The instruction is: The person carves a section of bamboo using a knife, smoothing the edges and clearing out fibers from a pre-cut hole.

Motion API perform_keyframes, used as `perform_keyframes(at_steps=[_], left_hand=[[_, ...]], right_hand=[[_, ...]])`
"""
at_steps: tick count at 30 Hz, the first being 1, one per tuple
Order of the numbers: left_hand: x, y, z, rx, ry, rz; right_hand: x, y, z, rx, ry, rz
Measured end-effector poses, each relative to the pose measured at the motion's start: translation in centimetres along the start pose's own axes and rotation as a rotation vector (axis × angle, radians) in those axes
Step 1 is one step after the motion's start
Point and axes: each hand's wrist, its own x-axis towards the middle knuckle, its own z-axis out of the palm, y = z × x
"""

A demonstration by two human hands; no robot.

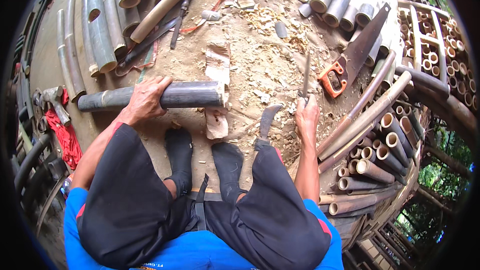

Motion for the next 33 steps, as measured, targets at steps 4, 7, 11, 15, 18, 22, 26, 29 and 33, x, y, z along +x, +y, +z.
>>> perform_keyframes(at_steps=[4, 7, 11, 15, 18, 22, 26, 29, 33], left_hand=[[-1.2, 0.3, 0.3, 0.049, 0.068, -0.023], [-0.3, 1.0, -0.2, 0.045, 0.034, -0.034], [0.2, 0.0, -0.4, 0.0, 0.066, 0.018], [0.3, -0.1, -0.5, -0.03, -0.025, -0.08], [-0.2, -0.2, -0.3, -0.042, -0.005, -0.08], [0.0, 0.0, -0.4, -0.039, -0.011, -0.071], [-0.1, -0.4, 0.2, -0.04, 0.016, -0.063], [-0.1, -0.4, -0.1, -0.03, 0.037, -0.057], [0.5, 0.0, 0.3, -0.047, 0.092, -0.022]], right_hand=[[-5.0, -6.0, -0.8, 0.716, -0.37, -0.007], [-8.6, -7.8, 0.1, 0.73, -0.555, -0.071], [-11.5, -10.0, 1.9, 0.12, -0.41, -0.313], [-11.5, -11.6, 1.7, -0.019, -0.334, -0.504], [-11.8, -13.1, 0.5, 0.178, -0.172, -0.771], [-9.0, -9.6, 5.1, -0.144, -0.285, -0.734], [-9.8, -11.1, 3.5, -0.209, -0.291, -0.711], [-10.3, -13.2, 2.3, 0.013, -0.157, -0.846], [-8.0, -10.3, 5.1, -0.013, -0.284, -0.751]])
